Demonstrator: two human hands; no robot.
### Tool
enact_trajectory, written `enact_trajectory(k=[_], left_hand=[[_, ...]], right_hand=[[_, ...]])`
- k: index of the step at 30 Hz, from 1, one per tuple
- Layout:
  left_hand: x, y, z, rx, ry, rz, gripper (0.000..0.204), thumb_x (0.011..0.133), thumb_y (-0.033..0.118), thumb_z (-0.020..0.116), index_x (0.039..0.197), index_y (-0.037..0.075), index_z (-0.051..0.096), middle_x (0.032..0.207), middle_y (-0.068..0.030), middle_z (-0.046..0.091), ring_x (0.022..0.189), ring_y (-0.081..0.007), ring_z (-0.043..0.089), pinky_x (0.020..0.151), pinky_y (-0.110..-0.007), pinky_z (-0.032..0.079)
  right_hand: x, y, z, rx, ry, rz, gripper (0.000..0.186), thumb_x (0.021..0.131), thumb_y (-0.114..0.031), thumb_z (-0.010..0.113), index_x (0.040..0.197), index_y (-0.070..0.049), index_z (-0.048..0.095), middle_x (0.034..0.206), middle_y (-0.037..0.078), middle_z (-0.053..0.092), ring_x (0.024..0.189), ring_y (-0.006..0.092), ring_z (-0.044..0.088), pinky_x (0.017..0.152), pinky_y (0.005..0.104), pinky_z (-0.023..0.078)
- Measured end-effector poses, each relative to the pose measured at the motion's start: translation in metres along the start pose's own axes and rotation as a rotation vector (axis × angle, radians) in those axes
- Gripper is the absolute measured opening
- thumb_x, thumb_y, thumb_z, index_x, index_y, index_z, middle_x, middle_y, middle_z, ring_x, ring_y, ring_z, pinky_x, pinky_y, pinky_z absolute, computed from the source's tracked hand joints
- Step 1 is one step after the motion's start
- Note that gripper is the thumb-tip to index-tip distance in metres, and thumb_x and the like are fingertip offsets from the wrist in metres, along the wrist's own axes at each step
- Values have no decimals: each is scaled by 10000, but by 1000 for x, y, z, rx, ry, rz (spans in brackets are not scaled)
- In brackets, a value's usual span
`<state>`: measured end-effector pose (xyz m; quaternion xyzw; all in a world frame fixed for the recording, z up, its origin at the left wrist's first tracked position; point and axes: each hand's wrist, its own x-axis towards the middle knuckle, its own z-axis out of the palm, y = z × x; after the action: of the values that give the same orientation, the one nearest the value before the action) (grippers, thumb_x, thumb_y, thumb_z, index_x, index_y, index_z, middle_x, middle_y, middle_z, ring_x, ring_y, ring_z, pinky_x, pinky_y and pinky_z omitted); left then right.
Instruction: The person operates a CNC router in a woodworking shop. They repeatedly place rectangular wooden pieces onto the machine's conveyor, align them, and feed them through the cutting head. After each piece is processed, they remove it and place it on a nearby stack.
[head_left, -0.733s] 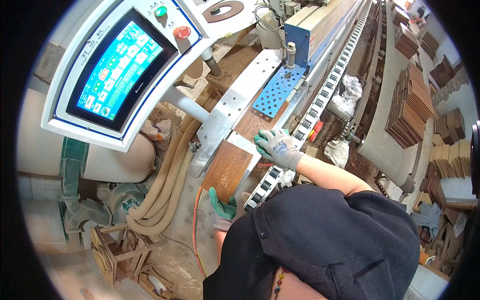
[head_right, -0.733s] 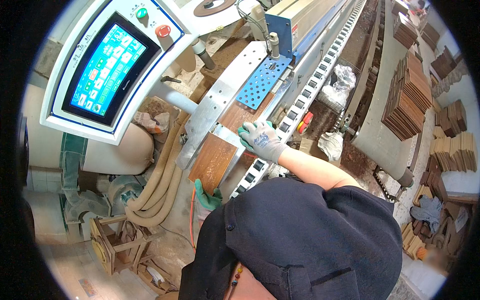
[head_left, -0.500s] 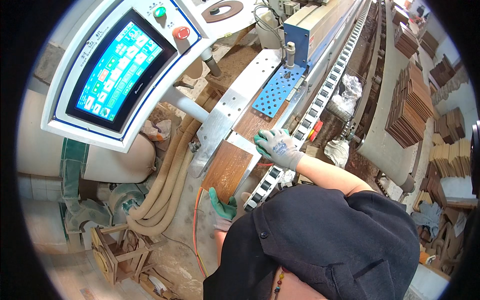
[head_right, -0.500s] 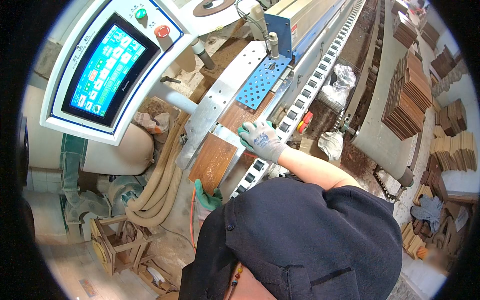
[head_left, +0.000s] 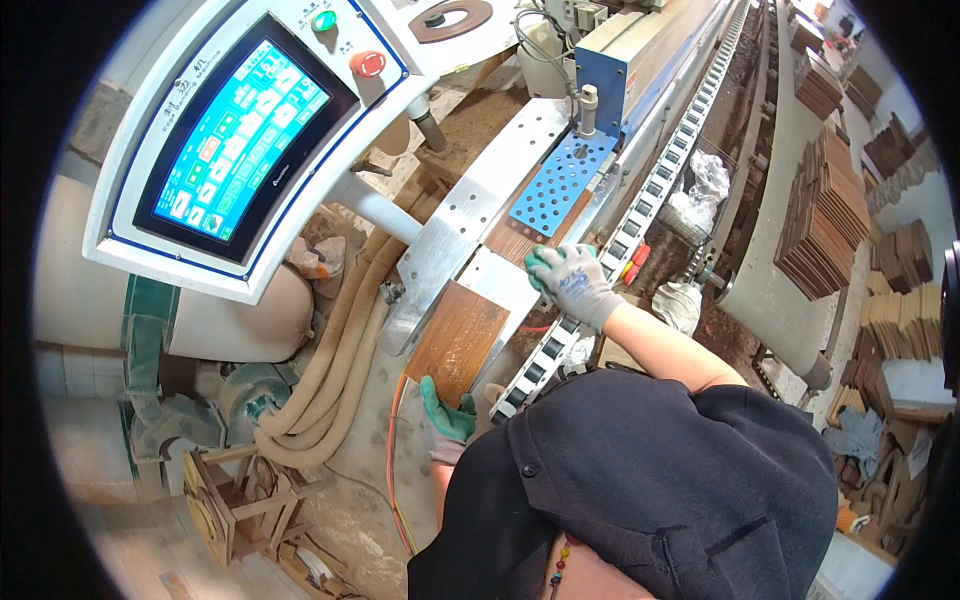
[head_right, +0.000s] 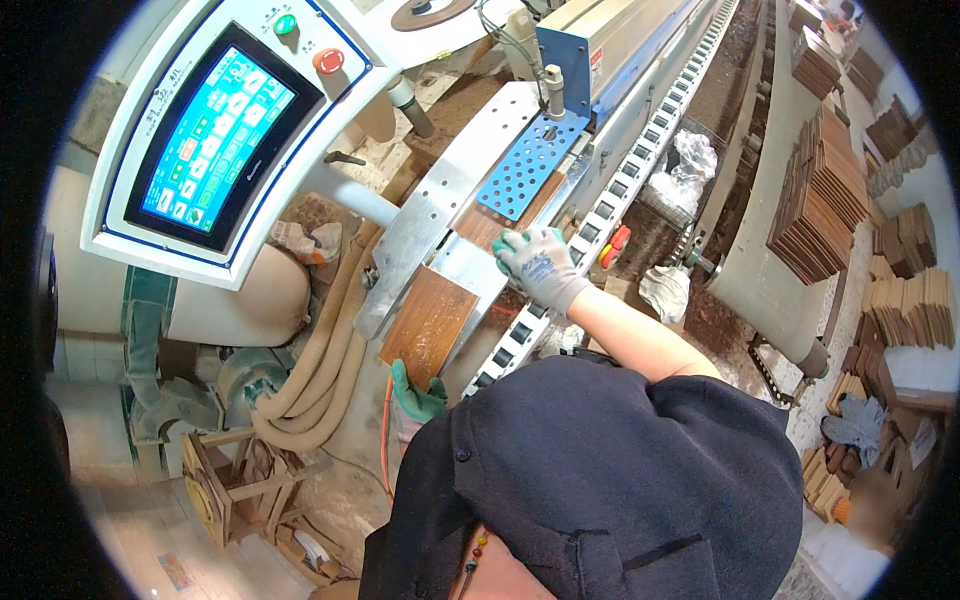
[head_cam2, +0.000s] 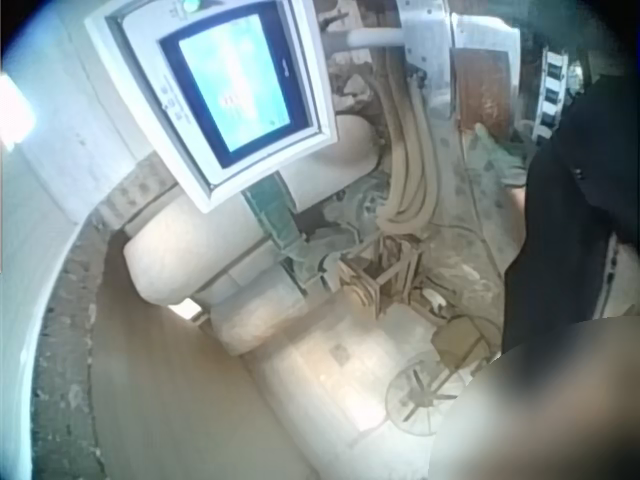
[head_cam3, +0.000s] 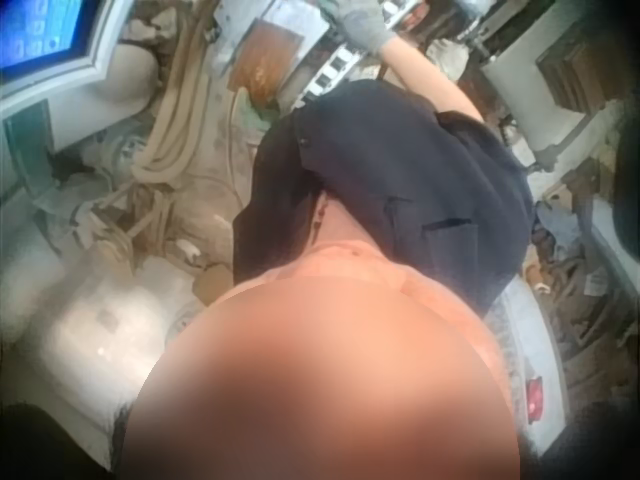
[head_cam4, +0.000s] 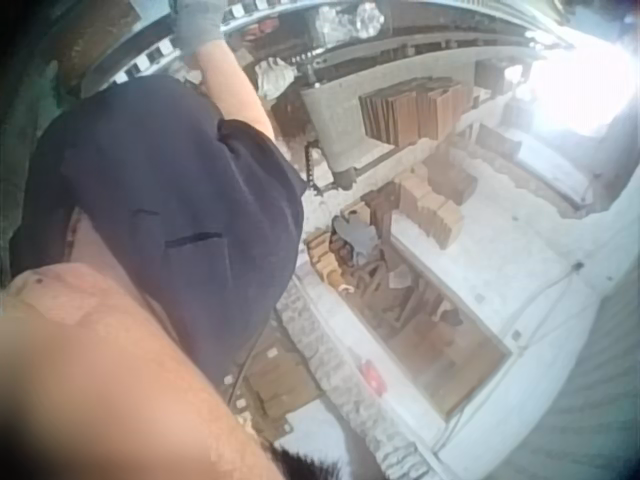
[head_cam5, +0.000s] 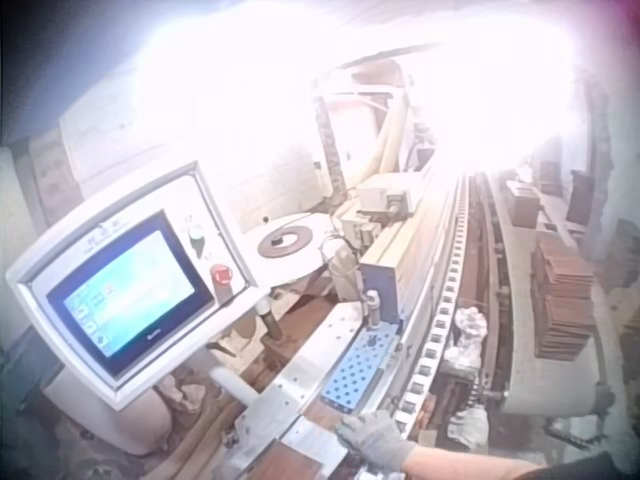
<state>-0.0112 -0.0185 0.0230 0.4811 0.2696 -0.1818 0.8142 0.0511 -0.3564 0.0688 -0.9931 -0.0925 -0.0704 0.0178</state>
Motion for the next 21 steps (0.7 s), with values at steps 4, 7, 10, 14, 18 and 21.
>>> enact_trajectory(k=[4,7,10,14,18,21], left_hand=[[7,-8,-8,22,-78,73,604,985,556,581,1478,229,459,1422,36,497,1146,-131,531,839,-260,523],[14,-13,-13,324,-51,225,596,984,500,597,1480,208,446,1428,13,496,1158,-136,528,877,-265,511],[9,-11,-11,102,-32,149,595,977,347,600,1483,115,393,1433,-53,491,1201,-179,520,993,-294,453],[6,-9,-13,131,10,161,607,972,206,602,1485,12,341,1433,-124,490,1251,-231,515,1109,-328,398],[19,-15,-24,350,-112,243,576,992,455,577,1466,159,439,1391,-43,526,1156,-159,534,913,-287,490],[23,-17,-26,425,-132,356,547,1011,517,552,1462,218,471,1403,-16,530,1153,-123,541,836,-271,526]], right_hand=[[9,32,4,-36,-68,126,303,980,-364,584,1240,-232,669,1286,17,622,1141,237,597,966,400,452],[16,58,9,-89,109,168,218,967,-370,596,1078,-236,726,1178,1,645,1053,237,621,867,408,475],[25,85,14,-92,92,253,236,959,-372,618,1135,-249,718,1261,1,646,1110,251,608,913,411,469],[35,112,24,-162,112,353,223,950,-350,617,1105,-236,728,1344,13,642,1104,257,630,880,409,500],[33,116,15,-172,283,372,261,939,-333,632,1140,-174,685,1265,47,665,1072,262,642,847,422,503],[3,68,0,-148,413,222,237,946,-313,652,1111,-143,650,1036,69,657,941,246,642,802,426,503]])
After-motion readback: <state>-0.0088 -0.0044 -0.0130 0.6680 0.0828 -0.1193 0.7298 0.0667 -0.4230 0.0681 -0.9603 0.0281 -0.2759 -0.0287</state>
